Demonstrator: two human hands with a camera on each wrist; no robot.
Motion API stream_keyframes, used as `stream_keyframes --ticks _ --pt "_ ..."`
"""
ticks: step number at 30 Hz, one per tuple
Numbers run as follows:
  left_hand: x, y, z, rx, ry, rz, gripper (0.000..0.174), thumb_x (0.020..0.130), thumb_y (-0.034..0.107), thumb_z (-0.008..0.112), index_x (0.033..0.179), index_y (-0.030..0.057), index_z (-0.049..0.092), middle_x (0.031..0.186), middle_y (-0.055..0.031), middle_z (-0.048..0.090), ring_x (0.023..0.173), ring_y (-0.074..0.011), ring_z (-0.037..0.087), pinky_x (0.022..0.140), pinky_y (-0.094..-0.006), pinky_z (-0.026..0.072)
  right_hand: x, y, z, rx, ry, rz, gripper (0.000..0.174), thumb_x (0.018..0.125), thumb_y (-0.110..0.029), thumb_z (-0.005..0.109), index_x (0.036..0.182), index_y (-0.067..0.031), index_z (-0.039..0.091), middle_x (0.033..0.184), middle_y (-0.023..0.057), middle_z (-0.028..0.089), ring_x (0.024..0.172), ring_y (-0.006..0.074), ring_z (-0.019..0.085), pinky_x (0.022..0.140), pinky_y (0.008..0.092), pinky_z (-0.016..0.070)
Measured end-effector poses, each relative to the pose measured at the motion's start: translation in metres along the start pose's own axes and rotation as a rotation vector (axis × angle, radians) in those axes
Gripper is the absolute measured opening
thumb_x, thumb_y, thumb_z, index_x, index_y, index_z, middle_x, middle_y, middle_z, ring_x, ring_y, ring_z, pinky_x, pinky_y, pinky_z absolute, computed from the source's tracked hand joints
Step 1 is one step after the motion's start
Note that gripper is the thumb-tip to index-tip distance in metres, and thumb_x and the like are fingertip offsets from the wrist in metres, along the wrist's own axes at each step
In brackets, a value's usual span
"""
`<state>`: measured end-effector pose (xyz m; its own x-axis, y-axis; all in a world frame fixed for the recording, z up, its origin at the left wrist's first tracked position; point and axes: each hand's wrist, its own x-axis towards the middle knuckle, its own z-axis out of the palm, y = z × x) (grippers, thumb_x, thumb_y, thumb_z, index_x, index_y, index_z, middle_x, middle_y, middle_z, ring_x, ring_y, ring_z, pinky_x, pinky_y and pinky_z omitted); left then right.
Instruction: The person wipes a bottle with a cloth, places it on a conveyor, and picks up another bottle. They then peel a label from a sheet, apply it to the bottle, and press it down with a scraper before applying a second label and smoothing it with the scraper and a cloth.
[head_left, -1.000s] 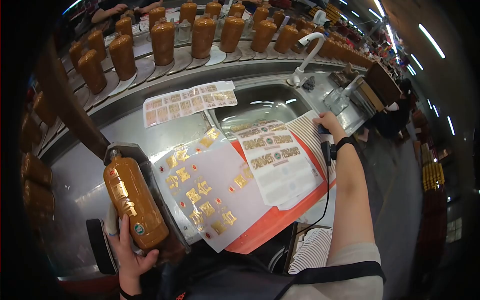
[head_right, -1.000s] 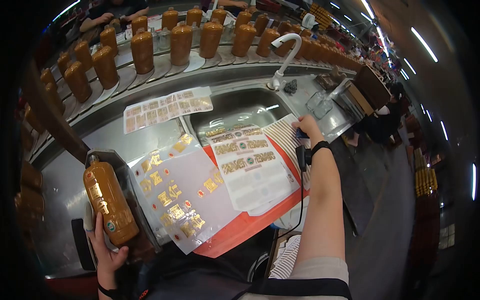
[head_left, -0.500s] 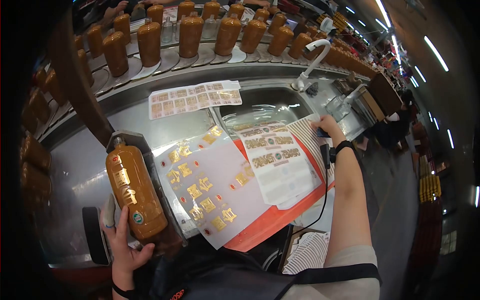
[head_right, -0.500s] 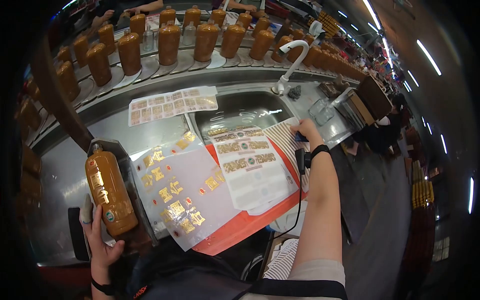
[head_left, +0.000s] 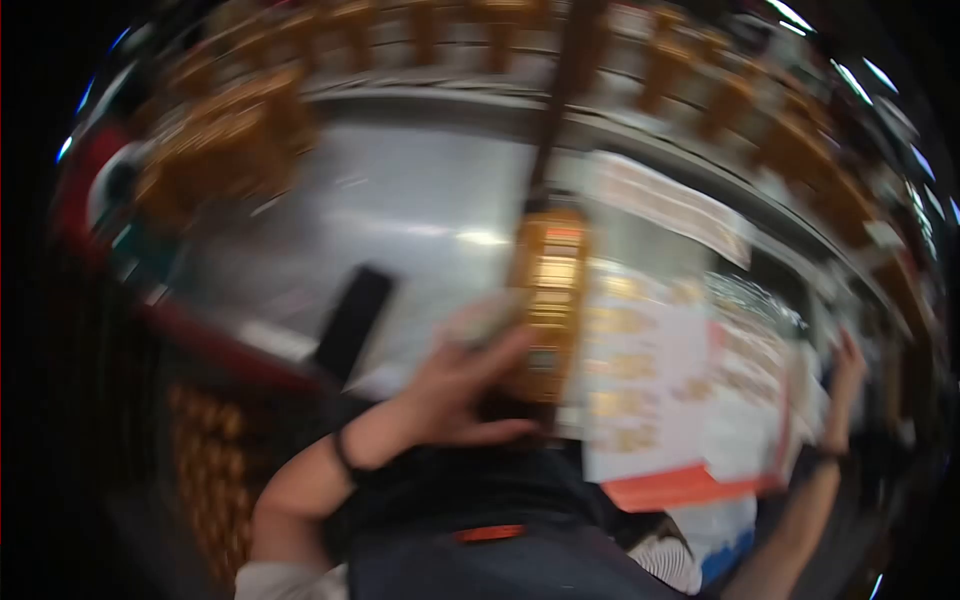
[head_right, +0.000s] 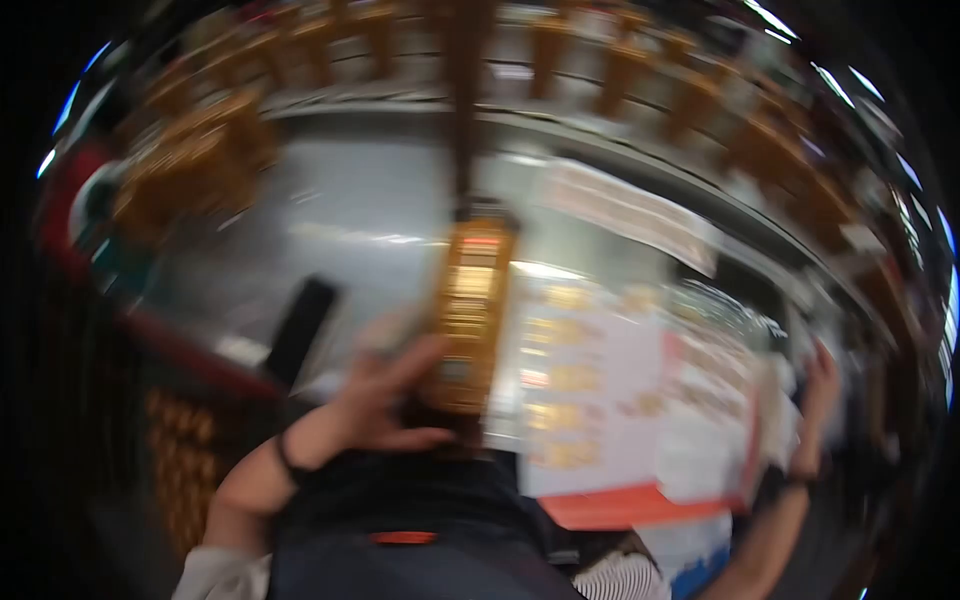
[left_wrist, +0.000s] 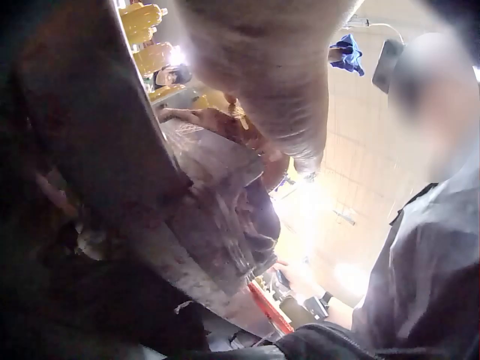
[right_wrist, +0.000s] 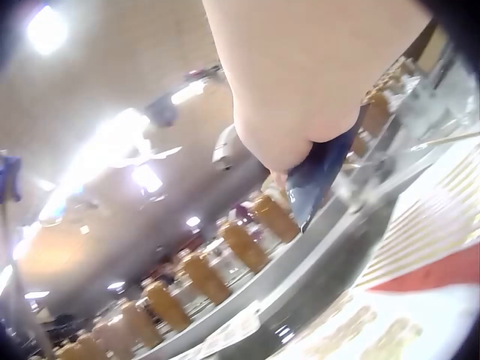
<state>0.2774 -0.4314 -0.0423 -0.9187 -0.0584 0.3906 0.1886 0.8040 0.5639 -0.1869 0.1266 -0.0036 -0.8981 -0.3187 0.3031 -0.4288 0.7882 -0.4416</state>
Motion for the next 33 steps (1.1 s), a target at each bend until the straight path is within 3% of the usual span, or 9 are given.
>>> stream_keyframes --ticks 3,6,7,9,11,20,31,32,33 --pt "0.009 0.006 -0.003 -0.152 0.174 0.151 0.073 0.081 0.044 0.078 0.139 0.007 0.055 0.126 -0.0146 0.057 0.128 -0.0374 0.047 0.104 -0.0454 0.0419 -0.013 -0.109 0.036 0.193 -0.31 -0.056 0.033 0.1 -0.009 0.055 0.131 0.003 0.061 0.124 0.0099 0.066 0.106 0.0139 0.061 0.091 0.0273 0.0481" --pt "0.013 0.016 -0.004 -0.11 0.259 0.231 0.071 0.078 0.04 0.079 0.136 0.0064 0.056 0.111 -0.0109 0.058 0.119 -0.0353 0.051 0.098 -0.0427 0.0449 -0.076 -0.251 0.063 0.238 -0.67 -0.088 0.01 0.097 -0.004 0.055 0.097 0.0038 0.062 0.088 0.0045 0.065 0.071 0.0096 0.058 0.069 0.0232 0.0467" --pt "0.016 0.022 -0.006 -0.168 0.258 0.259 0.071 0.075 0.039 0.08 0.133 0.0059 0.058 0.105 -0.0096 0.057 0.113 -0.034 0.051 0.094 -0.0416 0.0458 -0.104 -0.324 0.066 0.169 -0.798 -0.154 0.009 0.094 0.0 0.056 0.09 0.0036 0.063 0.082 0.0057 0.066 0.07 0.0103 0.06 0.067 0.0227 0.046" --pt "0.013 0.042 -0.005 -0.226 0.274 0.291 0.07 0.071 0.038 0.081 0.13 0.0053 0.06 0.098 -0.0084 0.056 0.108 -0.0327 0.052 0.09 -0.0404 0.0468 -0.154 -0.373 0.072 0.311 -0.87 -0.16 0.005 0.087 0.004 0.062 0.086 0.0038 0.067 0.079 0.0079 0.068 0.07 0.0134 0.064 0.065 0.025 0.0473" --pt "0.01 0.055 -0.007 -0.4 0.261 0.286 0.067 0.067 0.038 0.082 0.121 0.0047 0.063 0.095 -0.0087 0.055 0.1 -0.0314 0.051 0.085 -0.0396 0.0469 -0.173 -0.416 0.078 0.341 -0.895 -0.62 0.002 0.084 0.005 0.066 0.086 0.0046 0.068 0.078 0.0081 0.068 0.068 0.0143 0.065 0.064 0.0255 0.0483" --pt "-0.035 0.054 -0.007 -0.18 0.265 0.152 0.03 0.074 0.04 0.074 0.07 0.0112 0.068 0.075 -0.0019 0.059 0.084 -0.0226 0.052 0.066 -0.0328 0.046 -0.202 -0.455 0.104 0.383 -1.065 -0.374 0.009 0.09 -0.003 0.067 0.089 0.0054 0.067 0.068 0.0081 0.066 0.062 0.0122 0.063 0.057 0.0243 0.0461" --pt "-0.054 0.05 -0.023 -0.25 0.304 -0.06 0.031 0.073 0.042 0.072 0.07 0.0113 0.07 0.073 -0.0032 0.062 0.083 -0.0251 0.057 0.068 -0.0366 0.0488 -0.204 -0.487 0.113 0.192 -0.92 -0.481 0.009 0.093 -0.003 0.064 0.092 0.0054 0.068 0.07 0.0053 0.067 0.063 0.0102 0.062 0.059 0.0241 0.0461" --pt "-0.053 0.05 -0.021 -0.345 0.308 -0.052 0.026 0.075 0.038 0.071 0.072 0.0114 0.068 0.075 -0.0031 0.062 0.082 -0.0254 0.057 0.069 -0.0366 0.0486 -0.201 -0.488 0.106 0.174 -1.023 -0.375 0.009 0.089 0.001 0.066 0.096 0.0061 0.069 0.083 0.0092 0.071 0.068 0.0125 0.064 0.065 0.0251 0.0493" --pt "-0.051 0.049 -0.017 -0.331 0.346 -0.014 0.022 0.079 0.033 0.069 0.073 0.0114 0.065 0.077 -0.0026 0.061 0.08 -0.0255 0.057 0.07 -0.0361 0.0483 -0.212 -0.484 0.108 0.271 -0.876 -0.279 0.006 0.082 0.004 0.073 0.088 0.0049 0.071 0.069 0.0075 0.068 0.063 0.0143 0.064 0.06 0.0265 0.0486"
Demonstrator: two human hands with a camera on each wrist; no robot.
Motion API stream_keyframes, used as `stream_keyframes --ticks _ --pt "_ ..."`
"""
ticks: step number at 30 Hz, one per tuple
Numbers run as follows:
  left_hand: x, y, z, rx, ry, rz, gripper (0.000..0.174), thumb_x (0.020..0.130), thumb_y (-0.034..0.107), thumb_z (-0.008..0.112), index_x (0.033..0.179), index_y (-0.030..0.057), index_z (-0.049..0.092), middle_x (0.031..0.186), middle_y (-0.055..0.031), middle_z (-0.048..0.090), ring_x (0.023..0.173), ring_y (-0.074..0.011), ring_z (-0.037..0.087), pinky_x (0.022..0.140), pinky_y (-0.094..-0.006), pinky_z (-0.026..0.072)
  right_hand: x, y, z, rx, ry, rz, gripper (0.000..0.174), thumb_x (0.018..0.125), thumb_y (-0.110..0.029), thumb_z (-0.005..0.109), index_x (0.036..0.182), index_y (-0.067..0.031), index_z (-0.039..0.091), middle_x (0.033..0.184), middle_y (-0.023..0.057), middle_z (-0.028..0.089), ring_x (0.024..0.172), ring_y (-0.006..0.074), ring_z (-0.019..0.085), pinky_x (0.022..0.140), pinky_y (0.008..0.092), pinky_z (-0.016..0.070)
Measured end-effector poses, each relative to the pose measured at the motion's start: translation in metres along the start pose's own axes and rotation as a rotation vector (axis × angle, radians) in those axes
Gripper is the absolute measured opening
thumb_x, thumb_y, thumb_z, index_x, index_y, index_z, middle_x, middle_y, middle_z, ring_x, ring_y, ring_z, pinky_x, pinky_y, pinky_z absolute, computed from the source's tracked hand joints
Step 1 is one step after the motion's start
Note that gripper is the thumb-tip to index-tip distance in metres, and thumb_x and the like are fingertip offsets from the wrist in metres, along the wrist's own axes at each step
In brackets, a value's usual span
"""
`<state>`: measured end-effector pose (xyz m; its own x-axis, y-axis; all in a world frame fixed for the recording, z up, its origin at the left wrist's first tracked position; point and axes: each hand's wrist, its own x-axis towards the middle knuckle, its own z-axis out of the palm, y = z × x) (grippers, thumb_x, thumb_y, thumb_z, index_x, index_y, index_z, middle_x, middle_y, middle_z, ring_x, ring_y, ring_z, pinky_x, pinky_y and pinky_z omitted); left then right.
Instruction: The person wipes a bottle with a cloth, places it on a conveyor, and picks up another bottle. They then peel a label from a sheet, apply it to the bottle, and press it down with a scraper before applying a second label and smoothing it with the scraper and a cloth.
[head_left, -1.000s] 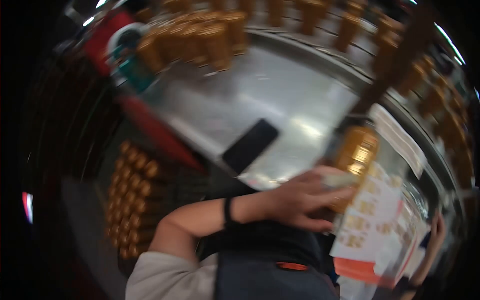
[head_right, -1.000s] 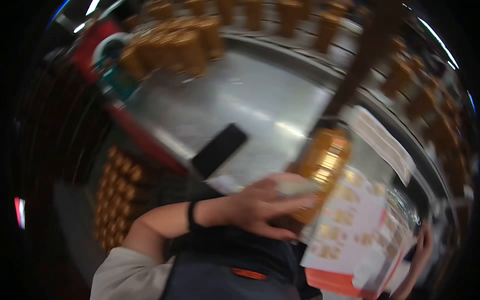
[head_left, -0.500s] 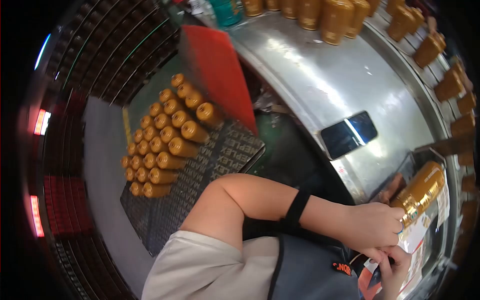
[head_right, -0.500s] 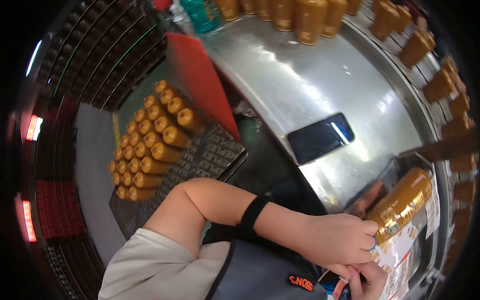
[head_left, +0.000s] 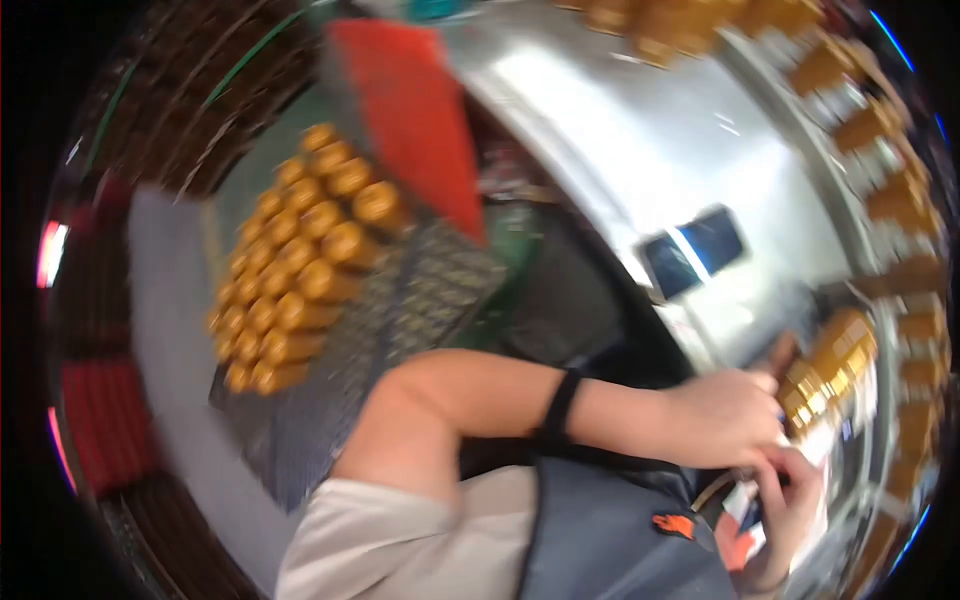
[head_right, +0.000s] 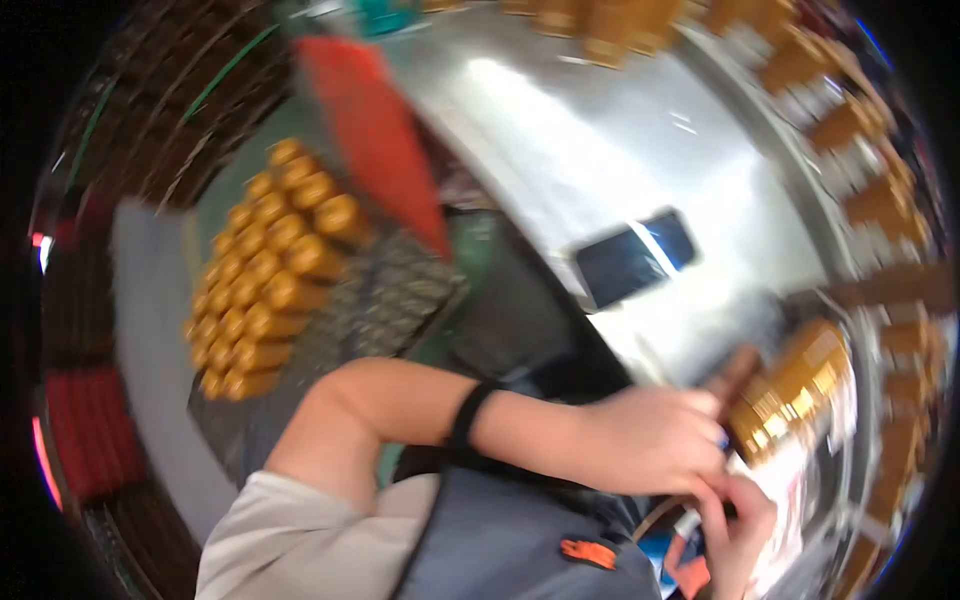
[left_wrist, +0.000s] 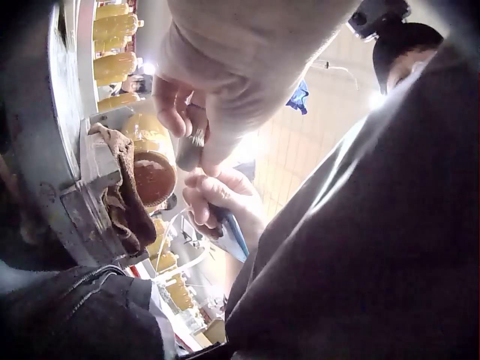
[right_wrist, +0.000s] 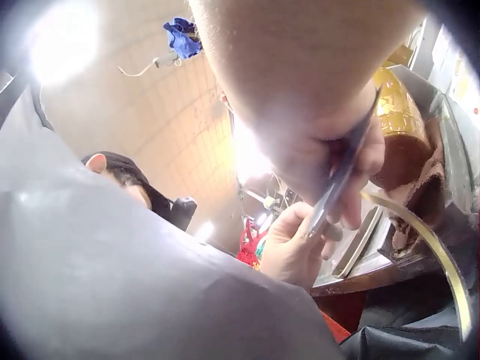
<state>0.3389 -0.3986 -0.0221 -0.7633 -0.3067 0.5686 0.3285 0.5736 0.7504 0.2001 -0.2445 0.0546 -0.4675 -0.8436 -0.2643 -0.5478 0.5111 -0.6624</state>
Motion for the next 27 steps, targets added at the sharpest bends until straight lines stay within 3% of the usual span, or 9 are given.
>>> stream_keyframes --ticks 2,4,6,8,9,13,16,17,27 --pt "0.006 0.004 -0.003 -0.018 -0.04 -0.062 0.016 0.082 0.027 0.072 0.078 0.0128 0.068 0.077 -0.0031 0.059 0.081 -0.0247 0.056 0.074 -0.0378 0.0474 -0.005 -0.01 -0.014 -0.052 -0.029 -0.086 0.011 0.078 -0.003 0.079 0.086 -0.0002 0.073 0.072 0.0099 0.069 0.064 0.02 0.066 0.061 0.0292 0.0498" --pt "0.012 0.004 -0.01 -0.075 -0.054 -0.084 0.013 0.078 0.024 0.079 0.082 0.0146 0.072 0.078 -0.0023 0.06 0.082 -0.0247 0.054 0.074 -0.0371 0.0461 -0.008 -0.016 -0.025 -0.026 -0.022 -0.113 0.012 0.078 -0.007 0.081 0.087 -0.0021 0.074 0.072 0.0086 0.068 0.064 0.0185 0.065 0.058 0.0287 0.0487" --pt "0.021 0.011 -0.02 0.001 -0.158 -0.213 0.014 0.074 0.021 0.084 0.081 0.0162 0.074 0.086 0.0 0.063 0.088 -0.0247 0.052 0.079 -0.0352 0.0435 -0.017 -0.008 -0.034 0.101 -0.024 0.016 0.01 0.078 -0.008 0.081 0.084 -0.0029 0.074 0.071 0.0072 0.067 0.059 0.0151 0.061 0.054 0.027 0.0458" --pt "0.028 0.007 -0.016 -0.042 -0.11 -0.183 0.014 0.072 0.019 0.086 0.08 0.0156 0.074 0.097 0.001 0.064 0.095 -0.0243 0.049 0.086 -0.0354 0.0398 -0.022 0.004 -0.037 0.205 -0.005 0.08 0.01 0.08 -0.009 0.081 0.084 -0.0027 0.074 0.072 0.0063 0.067 0.059 0.0123 0.059 0.054 0.0267 0.0446" --pt "0.03 0.007 -0.015 -0.057 -0.166 -0.268 0.013 0.074 0.018 0.085 0.081 0.0153 0.075 0.111 -0.0005 0.062 0.105 -0.0236 0.046 0.093 -0.0361 0.0369 -0.022 0.009 -0.036 0.264 0.028 0.061 0.012 0.08 -0.01 0.081 0.082 -0.0021 0.072 0.07 0.0043 0.064 0.057 0.0097 0.055 0.052 0.0264 0.0413" --pt "0.041 0.004 -0.009 0.032 -0.212 -0.34 0.011 0.076 0.015 0.083 0.081 0.0133 0.073 0.127 -0.0035 0.056 0.114 -0.0236 0.043 0.1 -0.0352 0.0344 -0.008 0.037 -0.032 0.306 0.129 -0.051 0.016 0.082 -0.011 0.081 0.078 -0.002 0.068 0.07 0.0009 0.057 0.056 0.0073 0.044 0.055 0.0246 0.0352" --pt "0.047 -0.001 -0.001 0.065 -0.124 -0.378 0.012 0.076 0.014 0.083 0.081 0.0122 0.072 0.13 -0.0042 0.056 0.114 -0.023 0.043 0.101 -0.0351 0.0336 0.004 0.048 -0.025 0.441 0.182 -0.048 0.016 0.083 -0.011 0.08 0.079 -0.0025 0.067 0.073 -0.0003 0.057 0.057 0.0067 0.043 0.056 0.024 0.0356" --pt "0.048 -0.003 0.0 -0.007 -0.117 -0.443 0.012 0.078 0.018 0.083 0.082 0.0116 0.073 0.129 -0.0089 0.055 0.12 -0.0289 0.04 0.105 -0.0401 0.0307 0.007 0.051 -0.022 0.484 0.185 -0.046 0.016 0.083 -0.011 0.079 0.079 -0.0023 0.067 0.074 -0.0015 0.056 0.057 0.0056 0.042 0.056 0.0236 0.0349" --pt "0.044 -0.017 0.006 -0.185 -0.072 -0.547 0.012 0.081 0.016 0.081 0.083 0.0081 0.072 0.132 -0.0102 0.056 0.121 -0.0267 0.044 0.107 -0.0399 0.0325 0.017 0.058 -0.009 0.623 0.197 0.048 0.014 0.084 -0.01 0.079 0.079 -0.0036 0.067 0.067 -0.0035 0.051 0.056 0.0039 0.037 0.055 0.0232 0.0319"
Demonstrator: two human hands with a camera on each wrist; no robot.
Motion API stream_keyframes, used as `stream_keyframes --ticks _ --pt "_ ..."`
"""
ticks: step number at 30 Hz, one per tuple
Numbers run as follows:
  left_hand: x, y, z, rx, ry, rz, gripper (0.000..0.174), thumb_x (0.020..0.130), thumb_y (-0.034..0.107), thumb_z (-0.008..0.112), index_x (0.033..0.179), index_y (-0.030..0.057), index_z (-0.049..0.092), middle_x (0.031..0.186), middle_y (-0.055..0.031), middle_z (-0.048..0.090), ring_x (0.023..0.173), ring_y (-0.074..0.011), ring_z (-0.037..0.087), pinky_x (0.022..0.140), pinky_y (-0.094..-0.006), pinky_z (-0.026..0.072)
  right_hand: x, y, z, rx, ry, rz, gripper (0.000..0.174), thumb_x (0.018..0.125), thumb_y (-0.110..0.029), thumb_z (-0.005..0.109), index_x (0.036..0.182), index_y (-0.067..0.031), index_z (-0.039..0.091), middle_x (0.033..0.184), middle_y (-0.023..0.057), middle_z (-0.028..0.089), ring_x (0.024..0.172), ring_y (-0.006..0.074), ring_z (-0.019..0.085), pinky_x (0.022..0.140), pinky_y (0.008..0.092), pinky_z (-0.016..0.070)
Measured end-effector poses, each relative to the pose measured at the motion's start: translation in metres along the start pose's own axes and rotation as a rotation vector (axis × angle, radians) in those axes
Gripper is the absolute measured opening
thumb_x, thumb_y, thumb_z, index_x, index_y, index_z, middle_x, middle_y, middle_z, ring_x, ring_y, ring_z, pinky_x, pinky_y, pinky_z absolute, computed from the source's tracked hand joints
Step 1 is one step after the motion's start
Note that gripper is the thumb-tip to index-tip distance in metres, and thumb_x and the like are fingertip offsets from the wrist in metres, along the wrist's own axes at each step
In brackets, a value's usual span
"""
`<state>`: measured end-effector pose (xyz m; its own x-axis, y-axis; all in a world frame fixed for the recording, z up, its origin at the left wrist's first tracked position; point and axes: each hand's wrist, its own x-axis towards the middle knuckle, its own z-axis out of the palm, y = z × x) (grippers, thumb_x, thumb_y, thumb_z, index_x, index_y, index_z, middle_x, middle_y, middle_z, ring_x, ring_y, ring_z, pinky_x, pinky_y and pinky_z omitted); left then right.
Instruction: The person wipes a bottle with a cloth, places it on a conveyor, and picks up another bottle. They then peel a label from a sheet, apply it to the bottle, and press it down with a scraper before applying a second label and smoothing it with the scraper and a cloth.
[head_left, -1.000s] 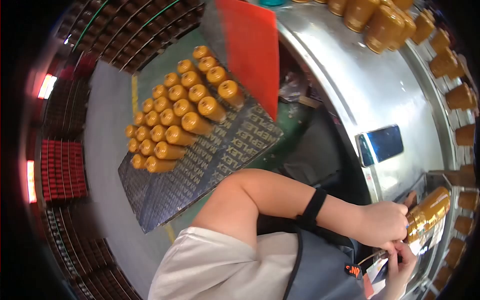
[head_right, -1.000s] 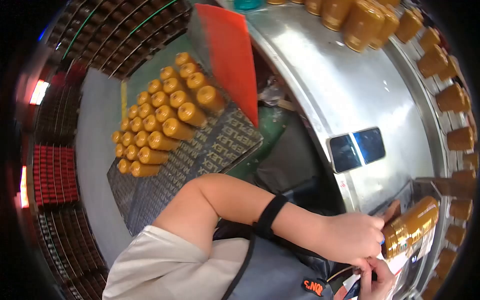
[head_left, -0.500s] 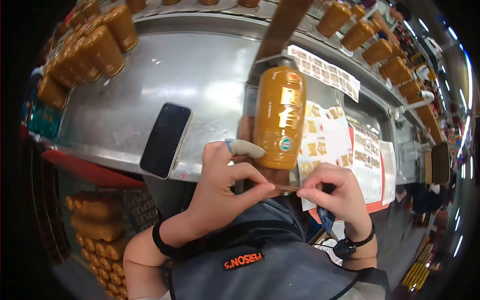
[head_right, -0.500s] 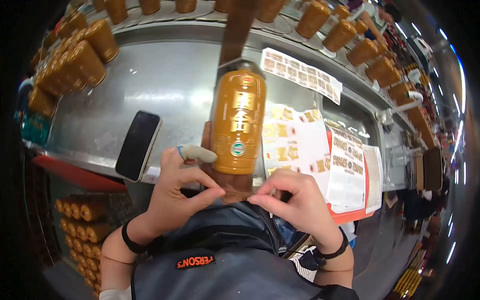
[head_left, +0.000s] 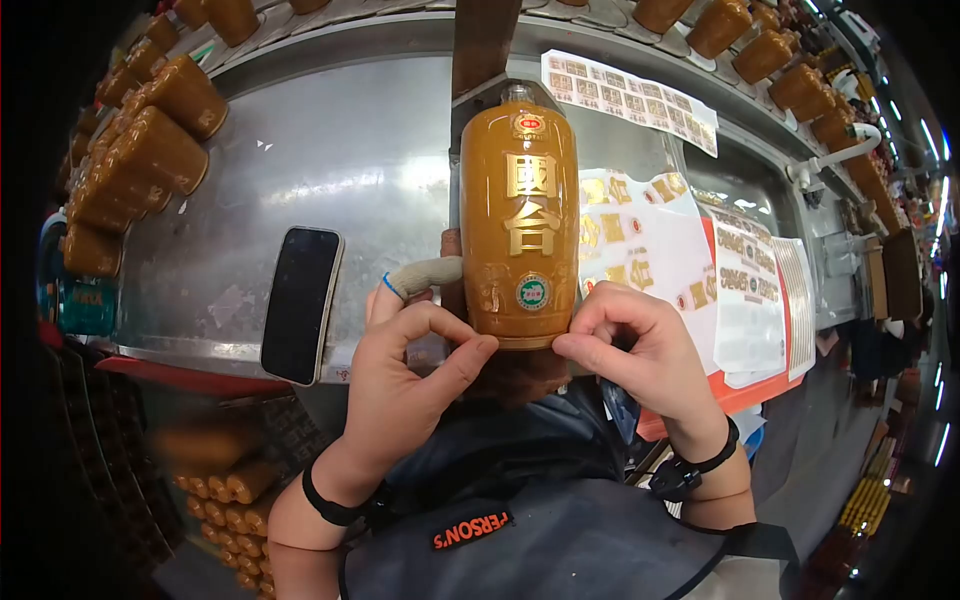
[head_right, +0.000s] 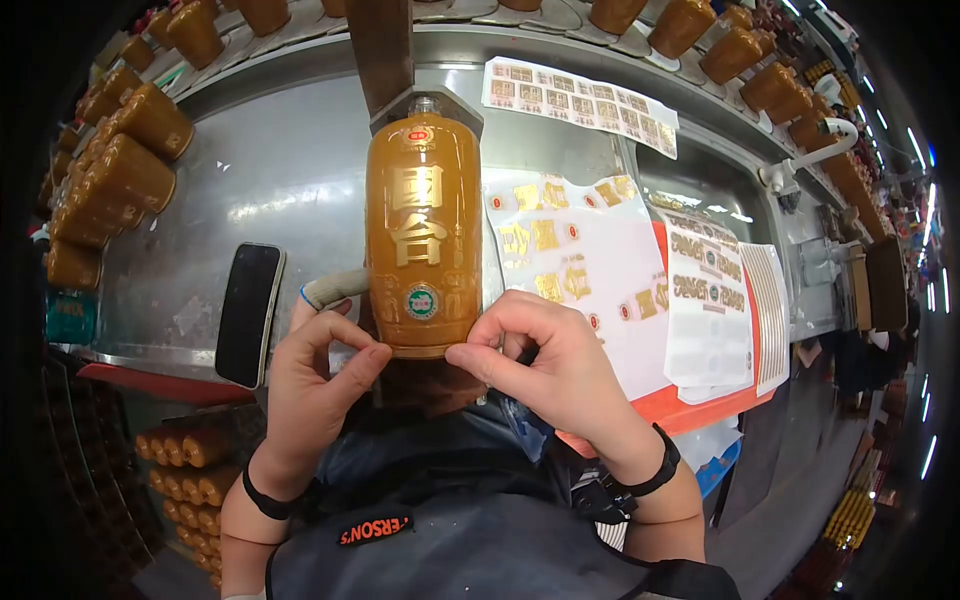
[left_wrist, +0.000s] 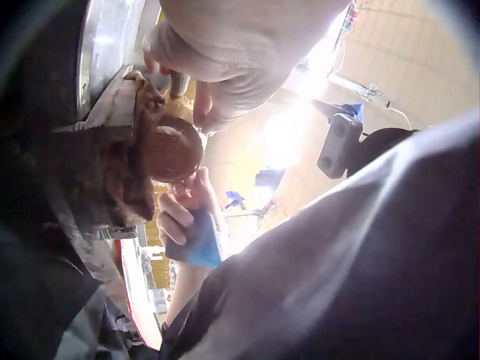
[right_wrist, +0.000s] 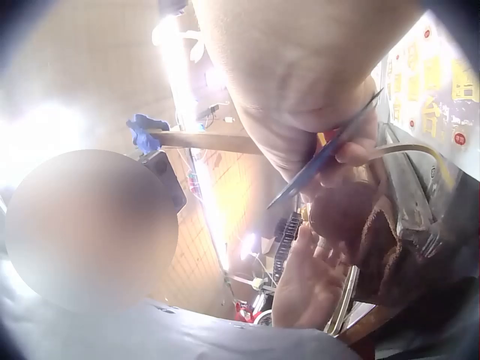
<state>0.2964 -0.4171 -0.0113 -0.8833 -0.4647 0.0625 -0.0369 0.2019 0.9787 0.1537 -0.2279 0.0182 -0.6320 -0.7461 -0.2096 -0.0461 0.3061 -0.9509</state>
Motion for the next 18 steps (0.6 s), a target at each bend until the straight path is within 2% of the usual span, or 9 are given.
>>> stream_keyframes --ticks 5,18 --pt "0.0023 0.0 -0.0005 -0.042 -0.014 -0.012 0.012 0.081 0.014 0.081 0.084 0.0071 0.072 0.13 -0.0108 0.056 0.12 -0.0249 0.047 0.106 -0.0367 0.0342 -0.0005 -0.0025 0.0018 0.017 0.013 0.028 0.014 0.084 -0.01 0.078 0.079 -0.0034 0.067 0.066 -0.004 0.05 0.056 0.0036 0.037 0.054 0.0229 0.0315" --pt "0.0029 -0.0028 -0.0003 -0.012 0.007 0.019 0.013 0.081 0.015 0.081 0.085 0.0072 0.072 0.128 -0.0105 0.058 0.119 -0.0249 0.049 0.104 -0.0361 0.0356 -0.0001 -0.0015 0.0046 0.069 0.019 0.02 0.013 0.086 -0.008 0.076 0.08 -0.0027 0.065 0.063 -0.006 0.046 0.058 0.0025 0.038 0.056 0.0213 0.0321"
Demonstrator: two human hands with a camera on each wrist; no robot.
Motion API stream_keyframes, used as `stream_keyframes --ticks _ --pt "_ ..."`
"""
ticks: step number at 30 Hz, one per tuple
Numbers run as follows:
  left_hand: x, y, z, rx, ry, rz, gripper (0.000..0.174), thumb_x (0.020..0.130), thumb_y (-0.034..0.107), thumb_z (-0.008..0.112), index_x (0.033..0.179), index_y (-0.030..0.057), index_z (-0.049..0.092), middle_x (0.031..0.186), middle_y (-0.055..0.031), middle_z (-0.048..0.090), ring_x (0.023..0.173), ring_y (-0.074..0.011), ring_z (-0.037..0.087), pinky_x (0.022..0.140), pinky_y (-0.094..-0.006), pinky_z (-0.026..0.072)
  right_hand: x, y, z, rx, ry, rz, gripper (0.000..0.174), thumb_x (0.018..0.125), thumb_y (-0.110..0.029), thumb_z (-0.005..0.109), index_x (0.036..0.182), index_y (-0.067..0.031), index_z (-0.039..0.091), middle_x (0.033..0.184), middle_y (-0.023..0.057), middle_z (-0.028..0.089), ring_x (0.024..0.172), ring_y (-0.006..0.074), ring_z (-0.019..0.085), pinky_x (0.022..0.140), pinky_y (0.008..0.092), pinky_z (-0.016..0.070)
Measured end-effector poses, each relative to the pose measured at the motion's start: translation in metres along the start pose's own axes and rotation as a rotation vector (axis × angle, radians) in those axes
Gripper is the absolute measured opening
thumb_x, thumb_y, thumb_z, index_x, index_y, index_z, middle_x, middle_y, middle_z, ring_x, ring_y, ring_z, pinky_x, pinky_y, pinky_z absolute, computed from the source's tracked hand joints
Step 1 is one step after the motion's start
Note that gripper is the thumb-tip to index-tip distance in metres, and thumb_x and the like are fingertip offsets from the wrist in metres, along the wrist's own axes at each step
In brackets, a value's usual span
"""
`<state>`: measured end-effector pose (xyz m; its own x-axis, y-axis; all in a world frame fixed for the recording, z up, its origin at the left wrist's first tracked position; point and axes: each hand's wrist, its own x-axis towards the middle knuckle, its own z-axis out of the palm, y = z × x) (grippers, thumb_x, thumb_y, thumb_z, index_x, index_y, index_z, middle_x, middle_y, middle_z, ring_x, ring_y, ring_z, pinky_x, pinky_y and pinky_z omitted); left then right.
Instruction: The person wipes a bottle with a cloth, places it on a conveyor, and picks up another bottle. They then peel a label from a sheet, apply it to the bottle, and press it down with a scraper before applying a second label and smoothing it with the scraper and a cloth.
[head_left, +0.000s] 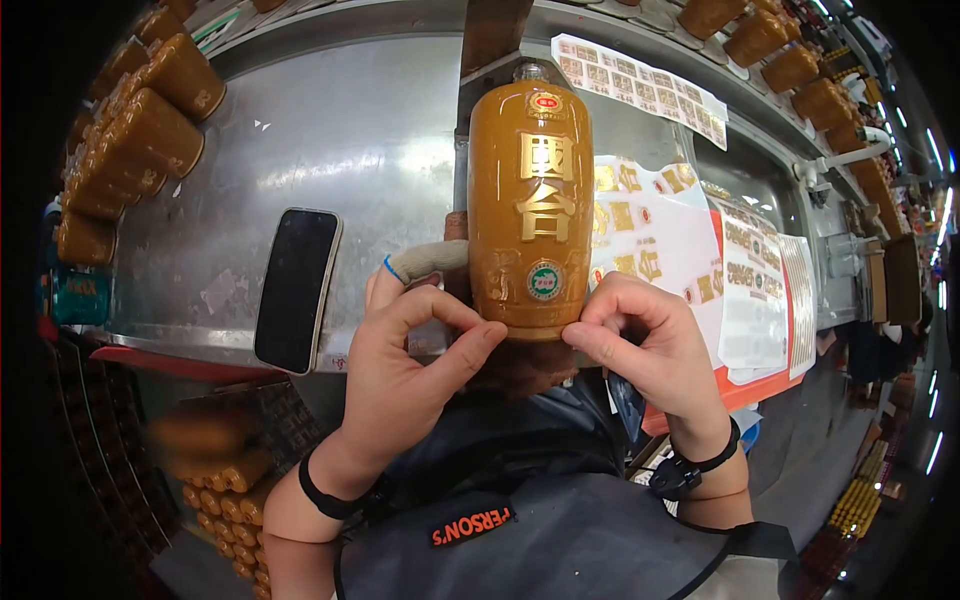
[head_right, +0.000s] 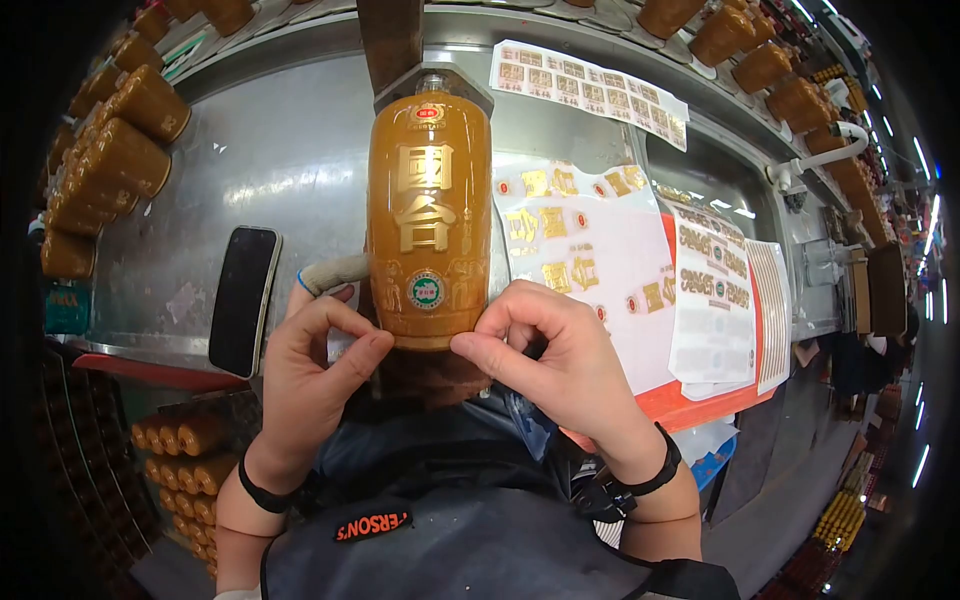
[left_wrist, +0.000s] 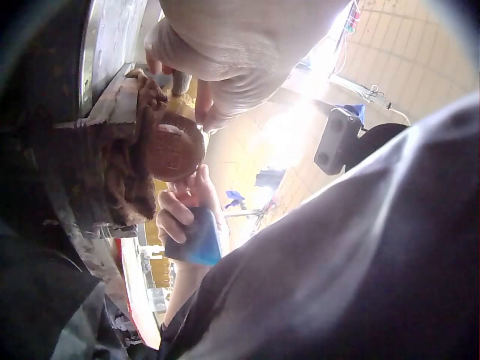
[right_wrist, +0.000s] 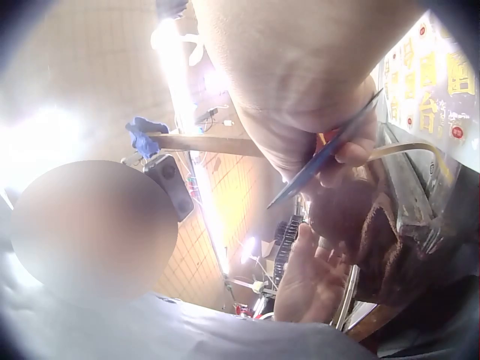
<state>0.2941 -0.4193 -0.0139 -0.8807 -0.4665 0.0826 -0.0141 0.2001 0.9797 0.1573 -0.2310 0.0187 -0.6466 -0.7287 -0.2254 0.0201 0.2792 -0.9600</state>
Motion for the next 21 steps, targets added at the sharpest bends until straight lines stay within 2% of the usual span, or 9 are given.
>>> stream_keyframes --ticks 21 --pt "0.0004 -0.0012 0.0004 -0.027 0.004 0.005 0.013 0.081 0.017 0.082 0.084 0.0082 0.072 0.126 -0.0109 0.059 0.12 -0.0253 0.048 0.106 -0.0374 0.0348 0.0004 -0.0009 0.0008 0.016 -0.005 0.022 0.014 0.087 -0.007 0.075 0.08 -0.0036 0.063 0.064 -0.0066 0.047 0.059 0.0015 0.038 0.056 0.0205 0.0318"
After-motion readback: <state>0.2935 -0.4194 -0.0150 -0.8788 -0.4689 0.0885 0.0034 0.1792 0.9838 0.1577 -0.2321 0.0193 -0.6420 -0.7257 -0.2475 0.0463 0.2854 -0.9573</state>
